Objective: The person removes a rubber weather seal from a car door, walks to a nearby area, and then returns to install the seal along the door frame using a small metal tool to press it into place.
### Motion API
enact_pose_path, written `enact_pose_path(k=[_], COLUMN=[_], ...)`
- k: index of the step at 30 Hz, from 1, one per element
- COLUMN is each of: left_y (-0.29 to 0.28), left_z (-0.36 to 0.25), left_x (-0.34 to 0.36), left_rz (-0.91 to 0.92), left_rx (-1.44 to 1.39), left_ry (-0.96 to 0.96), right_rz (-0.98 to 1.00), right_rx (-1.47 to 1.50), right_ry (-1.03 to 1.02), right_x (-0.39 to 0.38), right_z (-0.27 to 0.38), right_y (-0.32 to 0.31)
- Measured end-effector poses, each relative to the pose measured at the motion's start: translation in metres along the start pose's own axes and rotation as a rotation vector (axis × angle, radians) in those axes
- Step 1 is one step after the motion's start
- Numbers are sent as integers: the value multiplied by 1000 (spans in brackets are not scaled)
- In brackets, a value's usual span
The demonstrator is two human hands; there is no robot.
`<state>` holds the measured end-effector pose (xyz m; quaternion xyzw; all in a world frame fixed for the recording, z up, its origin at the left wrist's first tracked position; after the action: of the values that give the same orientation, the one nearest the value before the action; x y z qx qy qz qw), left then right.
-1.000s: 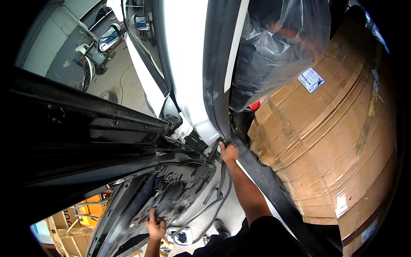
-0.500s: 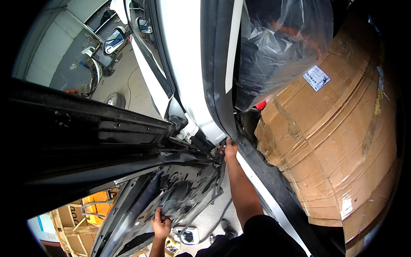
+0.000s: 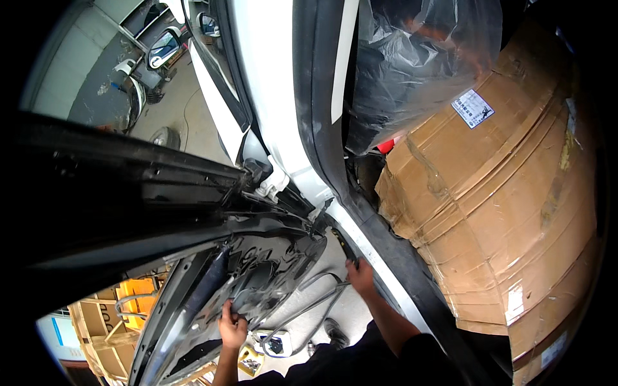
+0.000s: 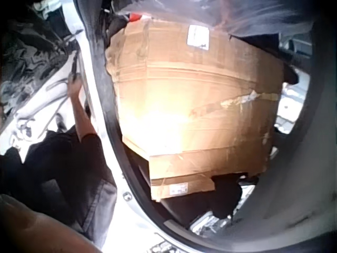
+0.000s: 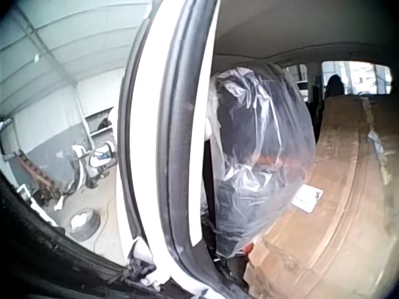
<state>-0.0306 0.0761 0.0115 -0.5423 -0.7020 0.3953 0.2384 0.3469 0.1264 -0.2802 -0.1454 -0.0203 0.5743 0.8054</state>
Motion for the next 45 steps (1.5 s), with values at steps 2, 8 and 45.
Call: enact_pose_path(k=[2, 8, 45], left_y=[3, -1, -248], left_z=[0, -10, 126], left_x=[1, -1, -390], left_rz=[9, 32, -1014], left_rx=[-26, -14, -671], left_ry=[-36, -29, -263], right_rz=[110, 155, 343], right_rx=[-40, -142, 28], right_ry=[-14, -655, -1668], right_x=[-35, -103, -330], right_z=[100, 233, 538], right_y=[-40, -94, 61])
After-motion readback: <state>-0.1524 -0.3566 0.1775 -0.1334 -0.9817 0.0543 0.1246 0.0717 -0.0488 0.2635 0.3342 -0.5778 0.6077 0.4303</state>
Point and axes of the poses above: each hand's wrist, its own x-axis towards the middle knuckle, its own y-axis out of the palm, z = x × y, the point moved 8 cm from there along x, towards the middle knuckle, and after that the axes turned 10 degrees about -y, right-handed, at the moved point
